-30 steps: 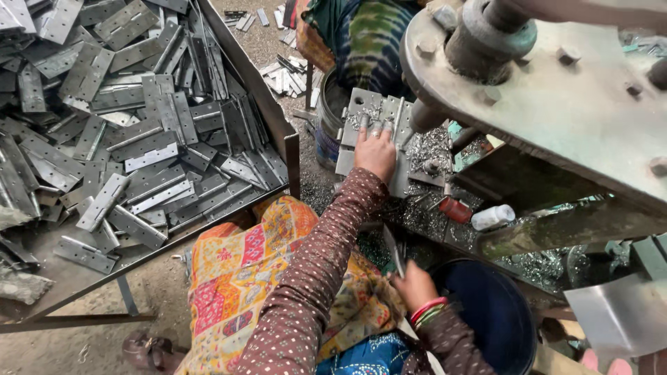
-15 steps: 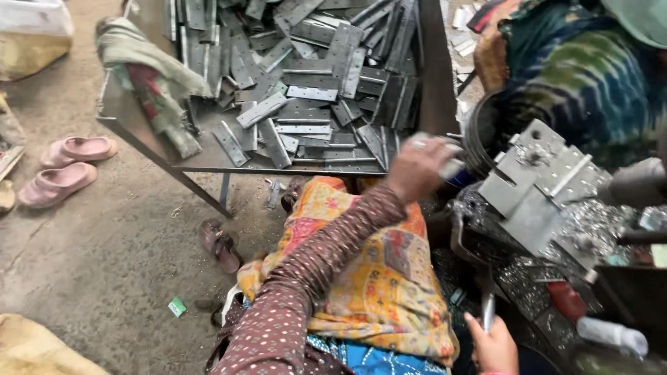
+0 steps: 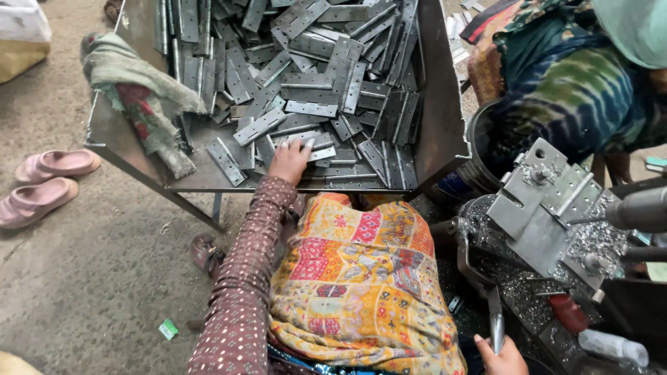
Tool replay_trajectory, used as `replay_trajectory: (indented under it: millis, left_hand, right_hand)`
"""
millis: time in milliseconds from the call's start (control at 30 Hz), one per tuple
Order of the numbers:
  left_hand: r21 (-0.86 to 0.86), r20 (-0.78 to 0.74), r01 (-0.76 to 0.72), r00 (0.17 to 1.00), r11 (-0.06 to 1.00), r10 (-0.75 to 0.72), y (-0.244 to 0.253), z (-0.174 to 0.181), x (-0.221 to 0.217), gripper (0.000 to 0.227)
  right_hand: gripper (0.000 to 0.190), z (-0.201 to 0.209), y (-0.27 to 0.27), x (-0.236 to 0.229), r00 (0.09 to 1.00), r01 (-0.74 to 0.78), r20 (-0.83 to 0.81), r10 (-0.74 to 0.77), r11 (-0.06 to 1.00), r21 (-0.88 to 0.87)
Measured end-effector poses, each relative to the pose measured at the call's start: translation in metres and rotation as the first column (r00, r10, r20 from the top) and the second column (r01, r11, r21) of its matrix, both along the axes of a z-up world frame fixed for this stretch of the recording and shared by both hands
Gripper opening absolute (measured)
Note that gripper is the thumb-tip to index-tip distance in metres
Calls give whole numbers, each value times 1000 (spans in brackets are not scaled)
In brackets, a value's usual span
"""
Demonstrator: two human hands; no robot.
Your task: The person repeatedly picks up metal brackets from a bin, places them into a manual punching machine, and operates the lever to create holes. The processed brackets are then returned to the bin.
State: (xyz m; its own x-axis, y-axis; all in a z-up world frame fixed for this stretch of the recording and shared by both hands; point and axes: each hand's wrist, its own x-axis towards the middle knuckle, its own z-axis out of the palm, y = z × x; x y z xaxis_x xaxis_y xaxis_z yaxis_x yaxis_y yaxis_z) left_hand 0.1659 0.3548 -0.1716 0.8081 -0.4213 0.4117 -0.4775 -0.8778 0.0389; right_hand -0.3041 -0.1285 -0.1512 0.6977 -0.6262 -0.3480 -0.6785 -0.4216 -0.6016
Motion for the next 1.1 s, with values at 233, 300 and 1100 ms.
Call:
replay_trajectory:
  millis: [233, 300, 1100]
  left_hand:
    - [-194, -124, 182, 970, 964, -208, -41, 67, -43, 31]
    - [-265, -69, 267, 953, 927, -294, -82, 112, -63, 34]
    - [-175, -48, 578, 804, 797, -593, -366, 190, -233, 43]
  right_hand:
    - [34, 76, 37, 12, 973, 131, -199, -117, 990, 59]
    - [36, 90, 47, 16, 978, 118, -178, -107, 992, 52]
    - [46, 38, 39, 2, 998, -32, -61, 26, 993, -111]
